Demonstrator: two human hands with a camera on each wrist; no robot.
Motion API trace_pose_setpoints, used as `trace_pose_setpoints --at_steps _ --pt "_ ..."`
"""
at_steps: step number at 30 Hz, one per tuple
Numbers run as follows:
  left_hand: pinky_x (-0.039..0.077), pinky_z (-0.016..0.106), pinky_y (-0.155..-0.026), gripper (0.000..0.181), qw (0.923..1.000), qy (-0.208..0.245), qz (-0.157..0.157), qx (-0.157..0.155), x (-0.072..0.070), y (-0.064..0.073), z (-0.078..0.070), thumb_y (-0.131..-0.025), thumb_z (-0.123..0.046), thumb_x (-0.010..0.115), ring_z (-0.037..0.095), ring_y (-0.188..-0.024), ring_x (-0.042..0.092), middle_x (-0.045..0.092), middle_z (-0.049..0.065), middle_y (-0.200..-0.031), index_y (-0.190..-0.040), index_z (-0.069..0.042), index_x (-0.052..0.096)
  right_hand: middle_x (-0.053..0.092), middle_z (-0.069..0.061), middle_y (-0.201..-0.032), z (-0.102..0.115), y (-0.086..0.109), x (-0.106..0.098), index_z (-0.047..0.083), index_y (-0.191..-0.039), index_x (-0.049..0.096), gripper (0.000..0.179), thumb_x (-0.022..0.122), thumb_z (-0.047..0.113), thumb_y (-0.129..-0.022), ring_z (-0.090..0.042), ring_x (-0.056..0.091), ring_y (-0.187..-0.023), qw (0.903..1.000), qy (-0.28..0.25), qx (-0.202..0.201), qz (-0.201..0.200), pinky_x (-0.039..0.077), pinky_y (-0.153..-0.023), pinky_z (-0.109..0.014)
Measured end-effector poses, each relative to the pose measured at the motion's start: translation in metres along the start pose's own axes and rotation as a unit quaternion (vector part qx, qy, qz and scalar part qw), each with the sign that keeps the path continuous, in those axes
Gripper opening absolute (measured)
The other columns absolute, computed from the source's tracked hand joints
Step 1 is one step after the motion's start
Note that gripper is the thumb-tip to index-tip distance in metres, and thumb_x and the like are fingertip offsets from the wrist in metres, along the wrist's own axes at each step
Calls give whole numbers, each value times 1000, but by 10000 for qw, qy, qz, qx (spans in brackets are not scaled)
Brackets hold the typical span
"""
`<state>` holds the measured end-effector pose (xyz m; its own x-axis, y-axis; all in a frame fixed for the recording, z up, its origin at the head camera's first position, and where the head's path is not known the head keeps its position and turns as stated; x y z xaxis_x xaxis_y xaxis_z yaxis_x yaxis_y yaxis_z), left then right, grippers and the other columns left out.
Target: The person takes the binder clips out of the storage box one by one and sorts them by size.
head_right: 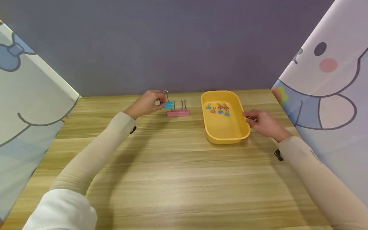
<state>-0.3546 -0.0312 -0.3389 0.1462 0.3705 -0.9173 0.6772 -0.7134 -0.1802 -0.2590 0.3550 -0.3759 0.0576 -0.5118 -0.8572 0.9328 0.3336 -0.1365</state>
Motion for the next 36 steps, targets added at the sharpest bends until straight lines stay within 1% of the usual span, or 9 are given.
trace_pose_setpoints --at_steps 4,7,12,17,21,25,30,33,36 --pt "47 30 -73 4 9998 57 41 -203 5 10 22 -88 -9 66 18 -83 57 60 3 -91 -91 -7 66 62 -25 -104 1 0 0 -11 -121 57 32 59 -2 -91 -29 63 -81 10000 -64 -6 -16 50 -61 -17" --pt "47 31 -71 4 9992 104 63 -384 9 14 37 -88 -8 67 19 -82 56 60 3 -90 -91 -6 66 62 -26 -104 2 0 0 -13 -120 57 32 60 -3 -90 -31 63 -83 9999 -139 -44 -32 49 -61 -15" --pt "48 32 -69 4 9979 183 66 -623 14 19 51 -87 -7 68 21 -82 57 59 4 -89 -90 -6 66 61 -26 -104 1 0 0 -12 -121 57 32 60 -3 -90 -26 62 -82 9999 -161 -9 -25 49 -60 -15" --pt "47 33 -70 4 9969 178 167 -754 21 21 60 -87 -8 68 20 -80 56 60 3 -88 -90 -6 67 61 -26 -104 2 0 -1 -13 -120 57 32 60 -3 -90 -25 62 -82 9999 -137 0 -37 49 -60 -16" --pt "48 32 -71 4 9946 232 374 -943 27 21 66 -88 -8 67 18 -80 56 61 3 -88 -91 -8 67 61 -25 -106 3 0 -1 -11 -121 58 32 59 -3 -90 -22 62 -82 9999 -114 30 -54 49 -61 -16" --pt "48 34 -72 6 9918 321 627 -1068 33 21 71 -87 -4 66 18 -80 57 62 5 -90 -93 -6 67 61 -25 -105 3 -1 0 -12 -121 57 33 59 -1 -91 -22 61 -81 10000 -87 -15 -29 48 -61 -16" --pt "48 34 -72 6 9888 316 879 -1164 38 20 73 -87 -2 67 18 -80 56 61 5 -89 -92 -5 65 62 -22 -102 3 -1 0 -11 -121 57 33 59 -2 -90 -24 61 -80 10000 -12 -13 -75 48 -61 -16" --pt "48 33 -72 6 9877 300 969 -1191 41 19 74 -87 -3 67 18 -79 56 60 4 -88 -92 -4 65 62 -21 -100 2 -2 0 -11 -121 58 32 60 -3 -89 -24 61 -79 9999 -1 8 -110 48 -61 -16" --pt "48 34 -72 5 9878 289 1004 -1153 42 18 74 -87 -3 67 19 -80 55 59 4 -88 -91 -5 65 62 -22 -101 2 -2 0 -12 -121 57 33 59 -5 -89 -26 62 -80 10000 -3 -1 -81 48 -60 -16"
Point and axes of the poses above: each hand's wrist, its own y-axis away from the middle knuckle, its own x-axis out of the palm, z = x × y, the point moved 6 cm from there along -y, towards the middle knuckle
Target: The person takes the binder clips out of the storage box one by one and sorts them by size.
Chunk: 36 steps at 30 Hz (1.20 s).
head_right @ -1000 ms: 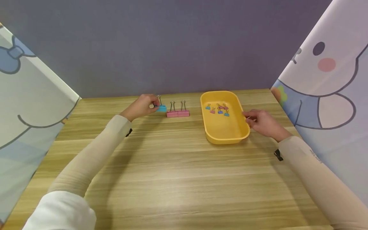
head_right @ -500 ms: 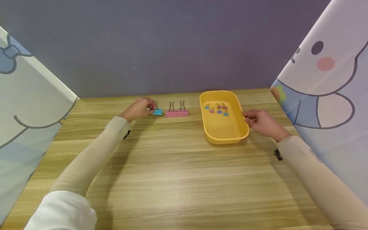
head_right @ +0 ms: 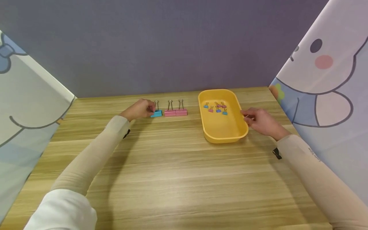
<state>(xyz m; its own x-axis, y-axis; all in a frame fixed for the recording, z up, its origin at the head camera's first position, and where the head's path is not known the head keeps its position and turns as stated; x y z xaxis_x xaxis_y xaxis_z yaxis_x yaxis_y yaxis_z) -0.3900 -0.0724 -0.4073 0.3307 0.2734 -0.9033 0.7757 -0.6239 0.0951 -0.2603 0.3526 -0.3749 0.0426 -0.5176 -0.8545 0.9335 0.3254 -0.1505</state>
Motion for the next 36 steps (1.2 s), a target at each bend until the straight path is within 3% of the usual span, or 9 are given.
trace_pose_setpoints --at_steps 3,9,15,23,28,36 --pt "47 35 -74 5 9999 -8 -49 112 -1 -1 -4 -88 -6 67 19 -83 54 58 3 -92 -91 -7 64 61 -25 -103 0 1 -1 -13 -122 56 33 58 -3 -90 -29 62 -81 10000 -85 28 40 48 -60 -15" --pt "44 35 -75 10 9975 -3 -493 503 -9 -5 -22 -91 -14 63 21 -84 52 56 1 -96 -98 -7 64 61 -25 -105 0 4 -4 -12 -122 56 33 58 -3 -91 -31 62 -85 9999 -87 104 62 49 -61 -15" --pt "44 34 -81 13 9915 -194 -816 995 -16 -12 -56 -92 -16 62 22 -96 52 57 1 -101 -101 -6 64 61 -26 -106 -3 6 -3 -12 -122 57 33 58 -2 -91 -27 63 -82 9997 -99 205 57 50 -60 -18" --pt "44 30 -83 10 9798 -422 -1262 1494 -15 -26 -102 -93 -13 58 17 -94 52 58 4 -98 -100 -9 64 62 -26 -105 2 4 -2 -12 -121 57 32 59 1 -91 -29 64 -82 10000 -9 1 20 49 -60 -16" --pt "44 27 -83 13 9773 -269 -1171 1744 -10 -37 -129 -93 -14 58 17 -95 54 57 7 -102 -104 -8 62 63 -24 -102 4 2 -1 -12 -120 57 31 59 -1 -91 -28 64 -80 10000 -24 -9 31 50 -59 -20" --pt "44 26 -85 18 9790 -58 -712 1912 5 -59 -164 -92 -10 61 19 -99 55 56 5 -106 -108 -5 61 63 -23 -103 6 1 -1 -11 -120 58 31 59 -1 -91 -30 64 -83 10000 -18 -63 -10 50 -61 -20"
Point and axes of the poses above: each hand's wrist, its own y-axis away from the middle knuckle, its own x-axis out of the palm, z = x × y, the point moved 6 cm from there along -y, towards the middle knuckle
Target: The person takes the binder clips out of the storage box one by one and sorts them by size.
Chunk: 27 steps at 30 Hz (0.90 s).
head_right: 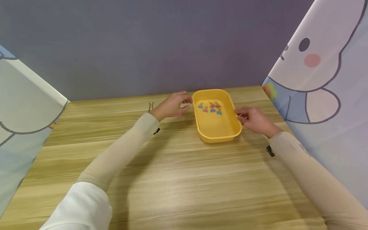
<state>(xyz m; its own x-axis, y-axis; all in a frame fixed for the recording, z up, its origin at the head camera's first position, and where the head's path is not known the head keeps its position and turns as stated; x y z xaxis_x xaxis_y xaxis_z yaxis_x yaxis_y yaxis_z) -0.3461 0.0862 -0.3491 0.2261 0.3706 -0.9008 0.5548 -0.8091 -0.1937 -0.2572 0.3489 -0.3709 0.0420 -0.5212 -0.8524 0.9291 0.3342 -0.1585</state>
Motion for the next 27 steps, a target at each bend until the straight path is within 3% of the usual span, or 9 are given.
trace_pose_setpoints --at_steps 9,17,27 --pt "45 26 -84 20 9985 -179 472 207 26 -27 -17 -90 -10 65 23 -101 56 57 7 -109 -109 -5 62 64 -22 -104 2 1 0 -10 -120 59 31 60 -3 -90 -26 62 -81 9999 -11 -92 -66 50 -60 -20" --pt "43 24 -85 24 9965 -345 692 302 39 -41 -17 -90 -12 66 21 -102 55 58 5 -108 -112 -4 63 64 -21 -101 7 1 1 -11 -119 59 30 59 -4 -90 -25 62 -78 10000 2 -75 -63 50 -58 -21" --pt "44 23 -82 21 9931 -583 1002 -167 49 -50 -10 -92 -15 64 14 -94 54 61 2 -105 -111 -6 65 64 -21 -102 9 -3 4 -11 -121 58 31 57 -3 -91 -25 63 -79 9999 -33 -48 103 51 -60 -24"
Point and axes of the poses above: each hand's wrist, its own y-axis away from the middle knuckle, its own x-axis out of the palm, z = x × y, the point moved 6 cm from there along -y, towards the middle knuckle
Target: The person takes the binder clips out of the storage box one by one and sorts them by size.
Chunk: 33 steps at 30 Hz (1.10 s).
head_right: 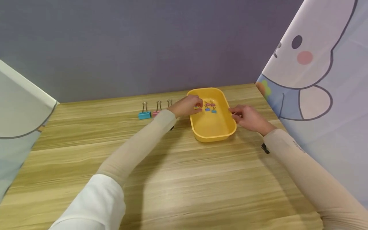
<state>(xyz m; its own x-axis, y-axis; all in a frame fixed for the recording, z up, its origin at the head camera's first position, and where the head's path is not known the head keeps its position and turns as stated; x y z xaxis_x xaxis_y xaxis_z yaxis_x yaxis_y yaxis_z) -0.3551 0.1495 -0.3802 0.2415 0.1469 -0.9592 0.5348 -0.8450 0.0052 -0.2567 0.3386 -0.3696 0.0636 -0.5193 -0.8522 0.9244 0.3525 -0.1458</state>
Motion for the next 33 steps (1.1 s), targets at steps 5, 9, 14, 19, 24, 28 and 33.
trace_pose_setpoints --at_steps 5,9,14,19,24,28,33 --pt "44 24 -84 19 9996 -57 109 -272 1 -4 1 -91 -13 64 15 -96 55 62 3 -105 -107 -5 66 63 -22 -104 1 -1 1 -11 -122 57 31 57 -3 -91 -27 63 -81 10000 -39 14 67 51 -61 -24" --pt "44 24 -84 18 9988 -146 160 -443 1 -6 0 -90 -11 64 15 -98 55 62 3 -106 -107 -5 67 63 -20 -102 2 -2 1 -10 -122 58 32 58 -2 -91 -25 63 -79 10000 -17 -49 67 51 -60 -24" --pt "44 23 -69 7 9978 -207 213 -589 2 -9 -4 -90 -6 60 12 -77 53 61 1 -86 -87 -8 67 62 -21 -104 0 2 1 -9 -122 58 33 59 -3 -90 -27 64 -80 9998 -151 -16 95 52 -60 -25" --pt "37 21 -55 23 9957 -424 353 -742 8 -13 -9 -92 -5 53 10 -60 42 48 -2 -65 -70 -13 53 62 -21 -105 -2 9 2 -10 -123 57 34 59 -4 -90 -27 63 -79 9995 -230 139 153 51 -59 -26" --pt "44 23 -59 17 9910 -888 404 -920 13 -20 -13 -96 -11 52 11 -66 50 58 -3 -75 -82 -14 61 62 -19 -103 -2 12 1 -10 -122 57 33 59 -5 -90 -25 62 -78 9997 -202 78 73 51 -59 -25" --pt "45 25 -63 10 9882 -983 506 -1065 15 -25 -15 -95 -9 55 13 -72 52 61 0 -86 -92 -13 64 62 -19 -104 -4 13 -1 -10 -124 57 34 59 -3 -91 -25 62 -78 9997 -204 111 103 51 -59 -25" --pt "44 25 -62 7 9876 -920 644 -1097 15 -26 -18 -94 -9 56 12 -72 51 60 -1 -84 -92 -13 61 62 -19 -103 -5 13 -2 -9 -123 57 33 59 -3 -91 -25 62 -77 9996 -217 125 99 51 -58 -26"
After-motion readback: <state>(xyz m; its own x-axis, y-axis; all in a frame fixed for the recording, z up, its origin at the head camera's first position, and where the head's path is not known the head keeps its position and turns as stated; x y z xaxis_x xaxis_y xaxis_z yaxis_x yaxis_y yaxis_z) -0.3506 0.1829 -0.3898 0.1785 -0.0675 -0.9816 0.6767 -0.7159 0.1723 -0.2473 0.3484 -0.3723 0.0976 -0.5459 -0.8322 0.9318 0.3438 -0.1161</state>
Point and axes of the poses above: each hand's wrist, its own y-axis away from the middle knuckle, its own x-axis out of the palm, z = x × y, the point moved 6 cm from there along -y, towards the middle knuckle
